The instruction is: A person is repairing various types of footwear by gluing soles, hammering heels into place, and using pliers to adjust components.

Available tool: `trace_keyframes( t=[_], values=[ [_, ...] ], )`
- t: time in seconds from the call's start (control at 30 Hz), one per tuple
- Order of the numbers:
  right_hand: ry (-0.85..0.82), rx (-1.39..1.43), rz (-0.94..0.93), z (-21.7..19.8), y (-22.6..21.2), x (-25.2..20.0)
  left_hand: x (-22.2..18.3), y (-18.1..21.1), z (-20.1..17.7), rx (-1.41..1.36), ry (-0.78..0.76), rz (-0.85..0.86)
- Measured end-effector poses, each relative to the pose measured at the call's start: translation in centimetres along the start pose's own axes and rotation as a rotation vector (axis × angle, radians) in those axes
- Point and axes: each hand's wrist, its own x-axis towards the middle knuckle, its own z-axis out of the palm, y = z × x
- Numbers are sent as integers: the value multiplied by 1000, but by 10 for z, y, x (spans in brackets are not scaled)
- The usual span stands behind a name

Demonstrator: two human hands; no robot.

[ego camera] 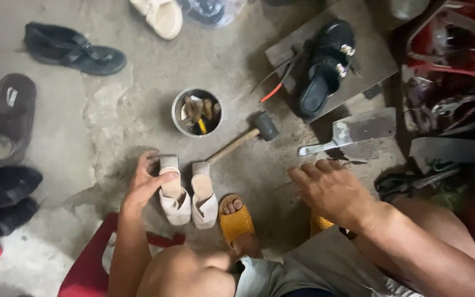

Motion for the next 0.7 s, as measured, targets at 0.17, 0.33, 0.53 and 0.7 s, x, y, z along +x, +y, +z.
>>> trace_keyframes(
  t=[0.17,0.33,0.53,0.7],
  values=[
    [-135,37,12,-18,-1,-3,-10,-11,-26,-309,-44,158],
    [-140,47,29,-26,-6,-8,-19,14,-44,-422,-121,318],
    [565,393,-139,-42,-13,-26,-62,132,-24,-309,-464,725],
    [478,1263,-252,-66,-11,-43,-122,237,10,-59,-715,903]
  ],
)
